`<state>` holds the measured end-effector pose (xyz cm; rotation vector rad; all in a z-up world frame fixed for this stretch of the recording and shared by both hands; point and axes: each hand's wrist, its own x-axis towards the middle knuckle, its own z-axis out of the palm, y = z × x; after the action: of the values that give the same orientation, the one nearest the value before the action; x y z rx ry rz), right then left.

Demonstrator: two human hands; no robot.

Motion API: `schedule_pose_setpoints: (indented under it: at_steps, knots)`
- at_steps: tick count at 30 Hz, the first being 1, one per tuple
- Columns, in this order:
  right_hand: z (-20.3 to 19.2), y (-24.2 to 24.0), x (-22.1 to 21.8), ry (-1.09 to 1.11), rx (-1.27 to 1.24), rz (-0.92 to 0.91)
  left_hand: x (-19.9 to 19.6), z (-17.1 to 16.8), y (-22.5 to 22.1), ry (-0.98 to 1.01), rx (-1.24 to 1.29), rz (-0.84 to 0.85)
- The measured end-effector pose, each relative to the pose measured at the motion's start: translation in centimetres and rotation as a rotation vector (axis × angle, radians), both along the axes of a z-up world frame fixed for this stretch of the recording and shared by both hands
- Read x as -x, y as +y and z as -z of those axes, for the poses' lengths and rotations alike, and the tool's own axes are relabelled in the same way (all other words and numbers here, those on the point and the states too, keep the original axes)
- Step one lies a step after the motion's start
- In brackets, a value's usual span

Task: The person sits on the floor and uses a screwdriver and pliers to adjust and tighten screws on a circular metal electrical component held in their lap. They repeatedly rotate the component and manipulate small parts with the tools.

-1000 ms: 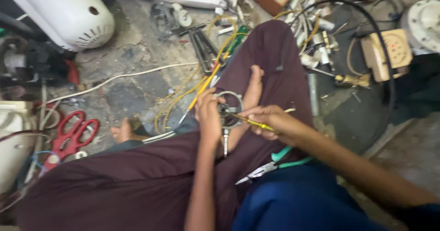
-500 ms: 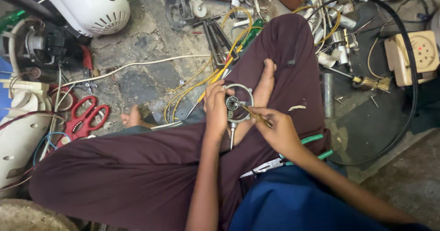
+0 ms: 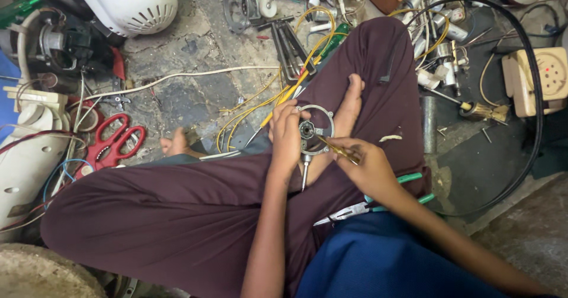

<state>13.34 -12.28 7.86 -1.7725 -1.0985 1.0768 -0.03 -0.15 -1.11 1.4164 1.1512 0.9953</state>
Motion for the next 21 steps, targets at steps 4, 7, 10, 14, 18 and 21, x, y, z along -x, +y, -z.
schedule_pose_setpoints:
  at_steps: [4, 7, 10, 14, 18, 21]
  knots:
    - [-1.0, -0.1, 0.4, -0.141, -0.011, 0.003, 0.1, -0.2, 0.0, 0.016, 0.044, -0.002]
    - [-1.7, 0.2, 0.5, -0.196, -0.017, -0.035, -0.1, -0.4, -0.1, 0.01, 0.01, -0.013]
    - [-2.2, 0.5, 0.7, -0.273, -0.007, -0.067, -0.1, -0.5, -0.1, 0.005, 0.018, -0.013]
    - [-2.8, 0.7, 0.6, -0.335, 0.023, -0.098, 0.0, -0.4, 0.0, 0.008, 0.03, -0.013]
    - [-3.2, 0.9, 0.6, -0.313, -0.038, -0.134, -0.1, -0.2, 0.0, 0.027, -0.003, -0.02]
    - [-3.5, 1.0, 0.7, -0.346, 0.007, -0.141, -0.1, 0.0, -0.1, 0.032, -0.022, -0.023]
